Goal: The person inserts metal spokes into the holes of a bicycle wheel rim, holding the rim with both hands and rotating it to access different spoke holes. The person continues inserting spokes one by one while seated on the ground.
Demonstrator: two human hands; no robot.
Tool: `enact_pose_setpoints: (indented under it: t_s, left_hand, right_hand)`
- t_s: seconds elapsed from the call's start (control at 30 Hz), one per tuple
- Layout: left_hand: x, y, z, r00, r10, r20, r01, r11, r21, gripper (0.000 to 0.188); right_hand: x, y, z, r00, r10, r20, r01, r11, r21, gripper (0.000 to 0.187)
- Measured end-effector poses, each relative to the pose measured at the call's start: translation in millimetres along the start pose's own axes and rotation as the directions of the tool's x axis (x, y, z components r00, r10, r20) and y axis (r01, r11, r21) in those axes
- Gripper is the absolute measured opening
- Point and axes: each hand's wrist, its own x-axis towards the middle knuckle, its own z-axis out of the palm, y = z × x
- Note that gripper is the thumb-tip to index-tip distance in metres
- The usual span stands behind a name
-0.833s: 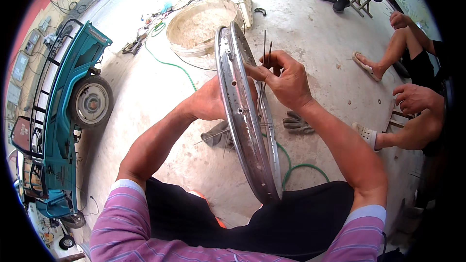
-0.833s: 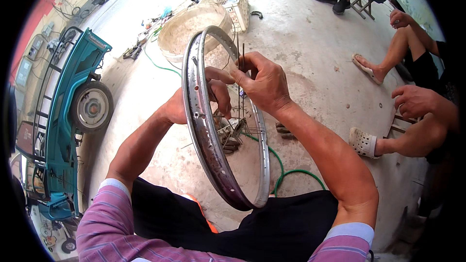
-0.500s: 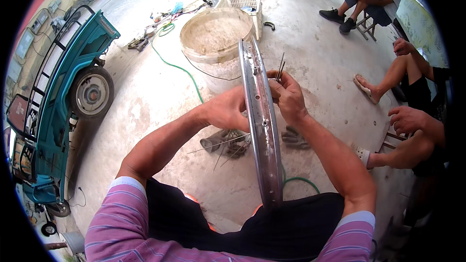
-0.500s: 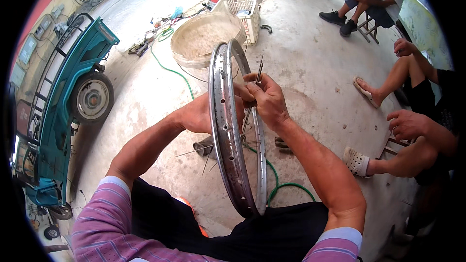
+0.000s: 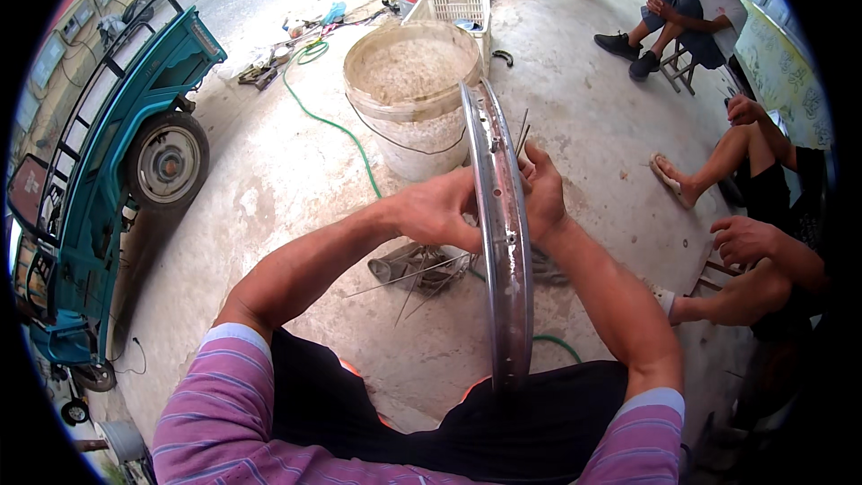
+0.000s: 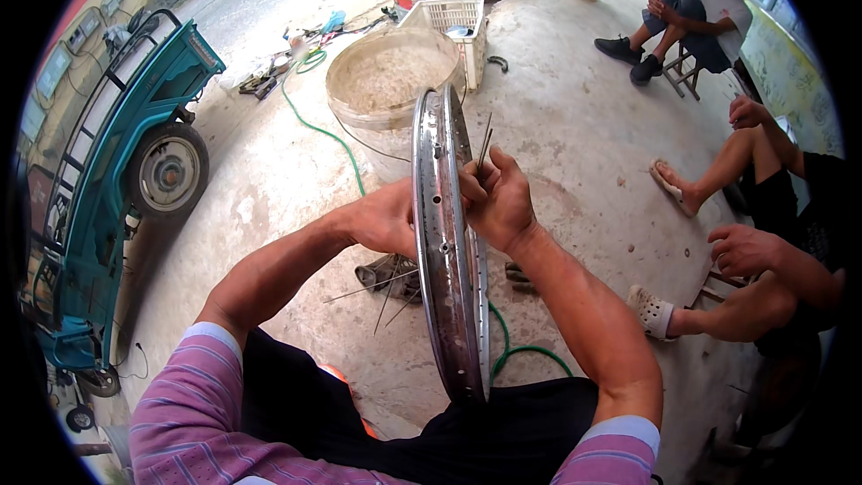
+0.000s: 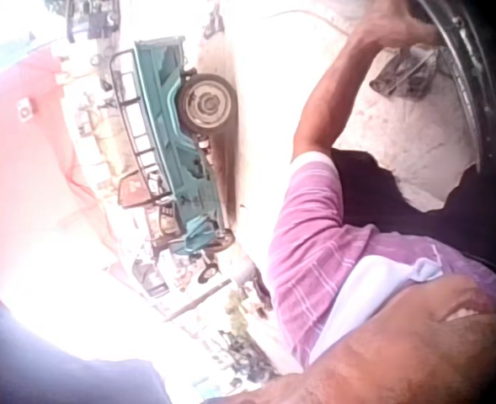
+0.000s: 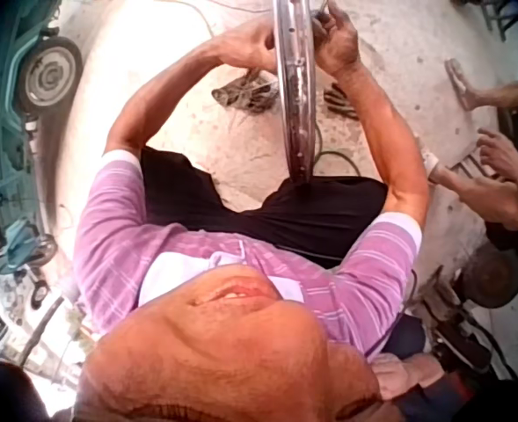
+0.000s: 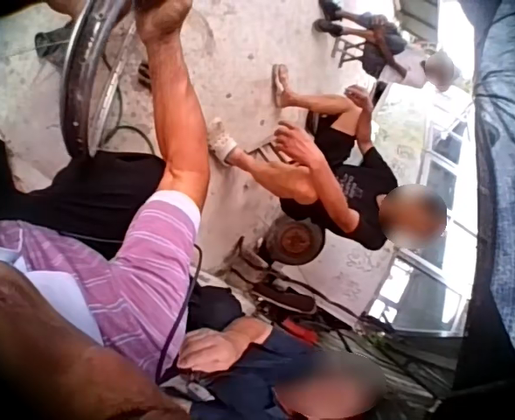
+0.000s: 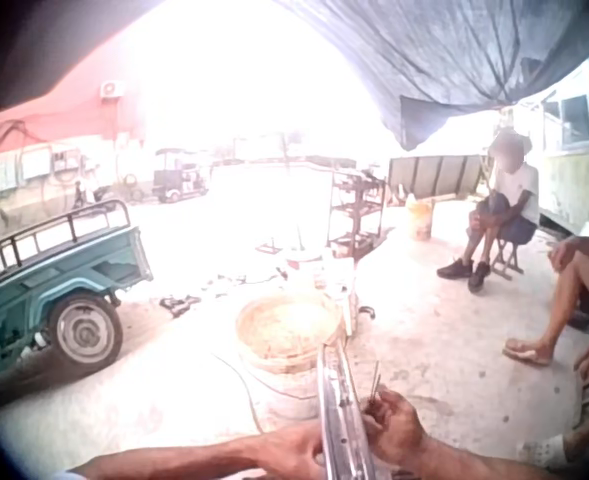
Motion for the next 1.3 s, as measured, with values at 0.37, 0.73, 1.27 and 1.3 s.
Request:
enact_pose_setpoints:
  t_s: [0.37, 0.73, 1.27, 1.3]
  left_hand:
    - [-3, 13, 8, 0.998, -0.062, 0.013, 0.062, 0.998, -0.003, 0.071]
    - [-11, 17, -31, 0.981, 0.123, 0.151, -0.107, 0.988, -0.114, 0.114]
    - [1, 45, 30, 0.993, -0.05, -0.111, 0.006, 0.93, -0.368, 0.046]
    - [1, 50, 33, 0.996, -0.013, -0.085, -0.011, 0.96, -0.281, 0.047]
  right_hand:
    - [-5, 0, -17, 0.976, 0.123, 0.181, -0.123, 0.992, -0.013, 0.047]
    - [6, 30, -46, 0.997, 0.073, 0.019, -0.072, 0.997, -0.032, 0.038]
    - [-29, -15, -2, 0.971, -0.168, -0.171, 0.124, 0.962, -0.242, 0.037]
    - [-30, -23, -1, 0.966, -0.196, -0.166, 0.149, 0.954, -0.259, 0.038]
